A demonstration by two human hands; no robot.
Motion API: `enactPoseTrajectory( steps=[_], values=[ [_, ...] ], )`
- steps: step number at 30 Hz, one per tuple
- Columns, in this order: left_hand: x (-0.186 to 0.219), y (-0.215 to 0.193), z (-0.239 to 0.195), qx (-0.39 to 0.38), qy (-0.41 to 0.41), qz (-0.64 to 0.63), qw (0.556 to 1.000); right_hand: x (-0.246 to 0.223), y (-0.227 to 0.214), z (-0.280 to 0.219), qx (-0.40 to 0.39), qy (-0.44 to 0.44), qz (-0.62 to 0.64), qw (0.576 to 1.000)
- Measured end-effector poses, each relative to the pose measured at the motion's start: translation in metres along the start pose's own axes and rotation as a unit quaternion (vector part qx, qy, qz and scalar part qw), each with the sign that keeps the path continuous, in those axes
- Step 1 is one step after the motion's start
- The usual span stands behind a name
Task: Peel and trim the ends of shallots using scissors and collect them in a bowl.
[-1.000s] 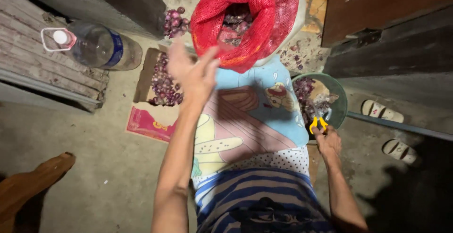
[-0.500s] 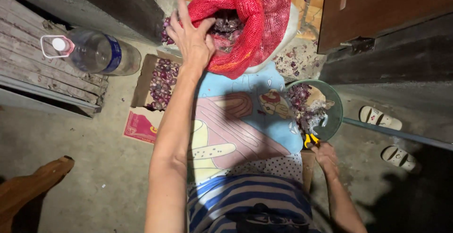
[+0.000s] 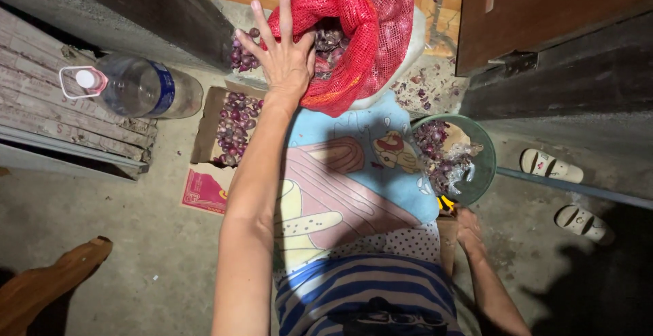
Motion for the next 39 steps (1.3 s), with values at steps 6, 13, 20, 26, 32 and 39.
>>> enactPoseTrajectory(
  steps=[6,13,20,26,32,39],
  values=[
    [-0.002,0.006,-0.003,0.017,0.009,0.002,1.000,-0.010,-0.007,-0.001,-0.001,0.052,0.061,0.997],
    [0.003,-0.003,0.001,0.036,-0.009,0.016,0.999,-0.036,-0.024,-0.019,0.018,0.085,0.117,0.989],
    [0.002,0.010,-0.001,-0.002,-0.010,0.013,1.000,-0.021,-0.014,-0.012,0.025,0.062,0.109,0.992],
    [-0.007,0.010,-0.002,0.000,0.013,-0.018,1.000,-0.033,-0.018,-0.019,0.026,0.052,0.104,0.993],
    [-0.018,0.009,0.001,0.032,0.009,-0.065,0.997,-0.036,-0.021,-0.023,0.035,0.054,0.142,0.988],
    [-0.040,-0.008,-0.005,-0.076,-0.192,-0.345,0.916,-0.007,-0.006,-0.007,0.068,-0.035,0.160,0.984]
  ],
)
Point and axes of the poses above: each hand's wrist, its own z-axis towards the middle knuckle, its own y-axis out of the palm, x = y × z, the point moved 9 cm from there along z, towards the middle knuckle, and after that the axes turned 14 degrees about z, right-handed, at the moved point
